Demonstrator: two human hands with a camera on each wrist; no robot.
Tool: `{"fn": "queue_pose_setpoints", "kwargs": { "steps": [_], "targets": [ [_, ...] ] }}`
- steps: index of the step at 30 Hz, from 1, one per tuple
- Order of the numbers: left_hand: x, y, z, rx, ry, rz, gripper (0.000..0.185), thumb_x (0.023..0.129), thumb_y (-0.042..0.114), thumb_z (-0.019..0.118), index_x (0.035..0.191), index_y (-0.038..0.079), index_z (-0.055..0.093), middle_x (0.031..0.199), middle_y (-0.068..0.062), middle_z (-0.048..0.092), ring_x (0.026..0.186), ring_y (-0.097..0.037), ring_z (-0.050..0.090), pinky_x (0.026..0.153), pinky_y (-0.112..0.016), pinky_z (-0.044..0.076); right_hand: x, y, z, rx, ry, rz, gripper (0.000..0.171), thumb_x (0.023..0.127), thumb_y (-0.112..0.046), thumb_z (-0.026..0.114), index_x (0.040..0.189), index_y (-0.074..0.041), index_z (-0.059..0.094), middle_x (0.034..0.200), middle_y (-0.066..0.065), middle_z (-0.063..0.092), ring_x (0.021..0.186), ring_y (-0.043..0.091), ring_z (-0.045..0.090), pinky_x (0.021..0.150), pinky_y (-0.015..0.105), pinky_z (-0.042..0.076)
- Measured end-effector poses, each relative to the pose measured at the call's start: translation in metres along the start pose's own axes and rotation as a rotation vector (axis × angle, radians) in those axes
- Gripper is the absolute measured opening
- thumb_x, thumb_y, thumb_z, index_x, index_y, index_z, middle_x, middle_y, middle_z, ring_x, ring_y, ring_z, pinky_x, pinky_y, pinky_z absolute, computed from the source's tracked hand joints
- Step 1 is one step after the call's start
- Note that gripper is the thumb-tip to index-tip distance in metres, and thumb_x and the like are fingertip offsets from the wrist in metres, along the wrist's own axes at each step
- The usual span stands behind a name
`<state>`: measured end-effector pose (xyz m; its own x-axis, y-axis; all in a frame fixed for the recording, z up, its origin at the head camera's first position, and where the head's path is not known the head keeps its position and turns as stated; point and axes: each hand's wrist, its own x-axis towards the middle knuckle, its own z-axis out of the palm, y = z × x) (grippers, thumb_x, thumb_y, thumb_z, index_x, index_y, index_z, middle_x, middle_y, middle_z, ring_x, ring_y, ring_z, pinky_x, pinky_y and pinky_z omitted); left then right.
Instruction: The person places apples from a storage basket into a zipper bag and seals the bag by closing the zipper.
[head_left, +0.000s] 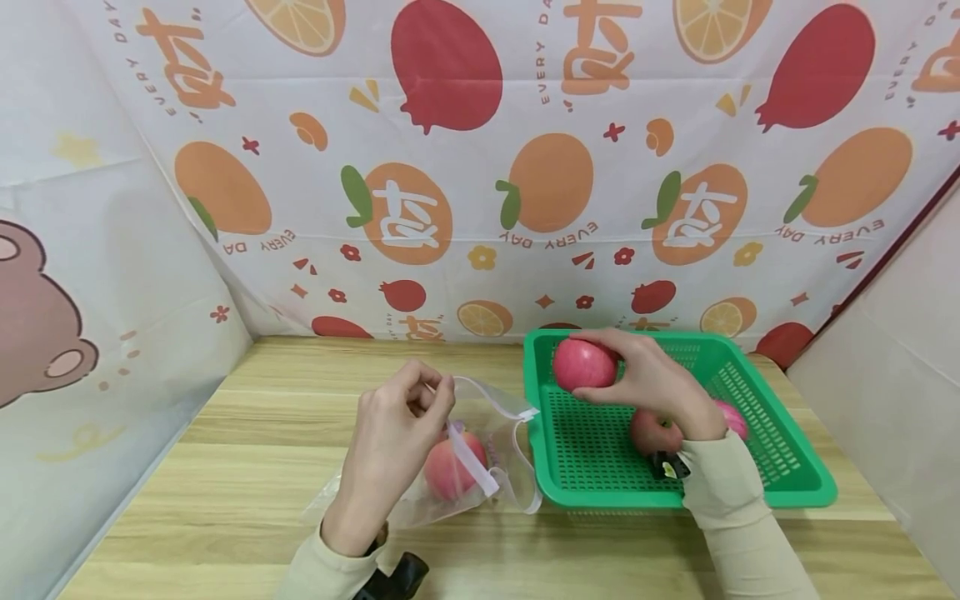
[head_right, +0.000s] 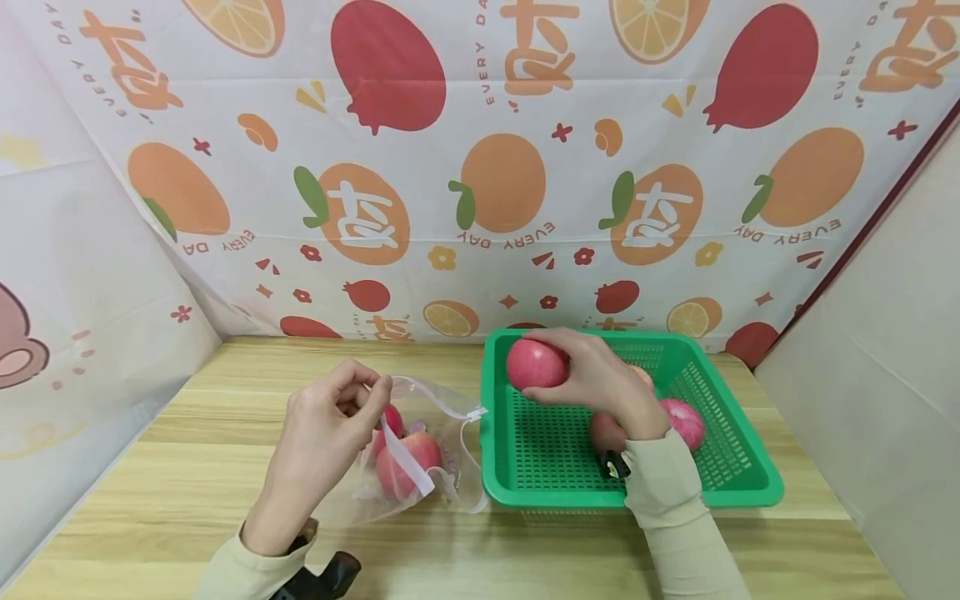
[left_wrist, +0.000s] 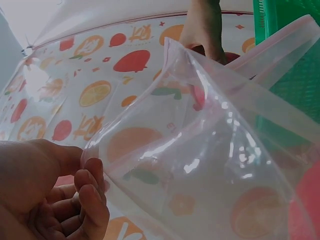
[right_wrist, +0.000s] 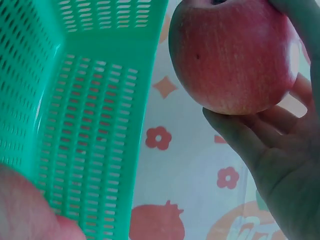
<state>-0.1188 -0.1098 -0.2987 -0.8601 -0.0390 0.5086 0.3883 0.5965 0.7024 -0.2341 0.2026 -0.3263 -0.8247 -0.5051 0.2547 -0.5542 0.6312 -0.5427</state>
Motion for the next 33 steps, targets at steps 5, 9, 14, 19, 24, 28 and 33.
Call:
{"fn": "queue_pose_setpoints", "kwargs": {
  "steps": [5, 9, 14, 19, 24, 28, 33],
  "targets": [
    [0.0000, 0.0005, -0.0004, 0.005, -0.001, -0.005, 0.012, 0.094, 0.004, 0.068, 0.084, 0.008, 0.066, 0.055, 0.008, 0.056, 0.046, -0.001, 0.050, 0.045, -0.021, 0.042, 0.0052, -0.0052, 0.0016, 0.006, 0.027, -0.048, 0.075, 0.076, -0.044, 0.089, 0.142, -0.026, 0.058, 0.133, -0.001, 0.064, 0.113, 0.022, 0.063, 0.082, 0.043, 0.061],
    [0.0004, 0.0010, 0.0002, 0.005, -0.004, -0.010, 0.011, 0.094, 0.004, 0.068, 0.084, 0.008, 0.067, 0.055, 0.008, 0.056, 0.047, -0.001, 0.049, 0.045, -0.021, 0.041, 0.0084, -0.0083, 0.0008, 0.019, 0.061, -0.105, 0.074, 0.076, -0.038, 0.091, 0.141, -0.023, 0.058, 0.133, 0.001, 0.065, 0.113, 0.023, 0.063, 0.082, 0.043, 0.061],
    [0.0002, 0.0008, 0.0011, 0.015, -0.003, -0.018, 0.012, 0.093, 0.003, 0.069, 0.083, 0.009, 0.066, 0.055, 0.009, 0.055, 0.046, -0.002, 0.048, 0.045, -0.022, 0.040, 0.0103, -0.0085, 0.0024, 0.031, 0.092, -0.140, 0.074, 0.076, -0.034, 0.091, 0.141, -0.021, 0.058, 0.134, 0.003, 0.064, 0.116, 0.024, 0.063, 0.084, 0.045, 0.061],
    [-0.0001, 0.0002, 0.0010, 0.020, -0.002, -0.006, 0.012, 0.094, 0.004, 0.069, 0.083, 0.009, 0.066, 0.055, 0.009, 0.054, 0.046, -0.002, 0.047, 0.045, -0.022, 0.039, 0.0108, -0.0058, 0.0067, 0.056, 0.116, -0.151, 0.076, 0.075, -0.029, 0.092, 0.142, -0.019, 0.058, 0.135, 0.006, 0.064, 0.116, 0.026, 0.063, 0.084, 0.048, 0.061],
    [-0.0010, 0.0000, 0.0003, 0.031, -0.015, 0.031, 0.014, 0.093, 0.004, 0.070, 0.082, 0.010, 0.065, 0.054, 0.011, 0.054, 0.047, 0.000, 0.047, 0.047, -0.021, 0.040, 0.0105, -0.0043, 0.0081, 0.092, 0.162, -0.187, 0.076, 0.074, -0.024, 0.093, 0.141, -0.019, 0.058, 0.133, 0.006, 0.065, 0.113, 0.024, 0.065, 0.085, 0.046, 0.061],
    [-0.0010, 0.0006, -0.0030, 0.058, -0.045, 0.038, 0.016, 0.089, 0.003, 0.074, 0.079, 0.011, 0.064, 0.054, 0.012, 0.054, 0.048, 0.000, 0.046, 0.048, -0.021, 0.040, 0.0108, -0.0039, 0.0085, 0.110, 0.187, -0.224, 0.075, 0.074, -0.020, 0.093, 0.140, -0.017, 0.058, 0.133, 0.006, 0.065, 0.112, 0.023, 0.065, 0.086, 0.043, 0.061],
    [0.0008, 0.0027, -0.0057, 0.077, -0.096, 0.020, 0.015, 0.088, 0.005, 0.076, 0.077, 0.010, 0.066, 0.054, 0.011, 0.053, 0.047, 0.000, 0.045, 0.047, -0.021, 0.038, 0.0087, -0.0043, 0.0072, 0.118, 0.226, -0.235, 0.075, 0.072, -0.017, 0.093, 0.139, -0.016, 0.058, 0.132, 0.007, 0.065, 0.113, 0.023, 0.064, 0.085, 0.042, 0.061]
  ]
}}
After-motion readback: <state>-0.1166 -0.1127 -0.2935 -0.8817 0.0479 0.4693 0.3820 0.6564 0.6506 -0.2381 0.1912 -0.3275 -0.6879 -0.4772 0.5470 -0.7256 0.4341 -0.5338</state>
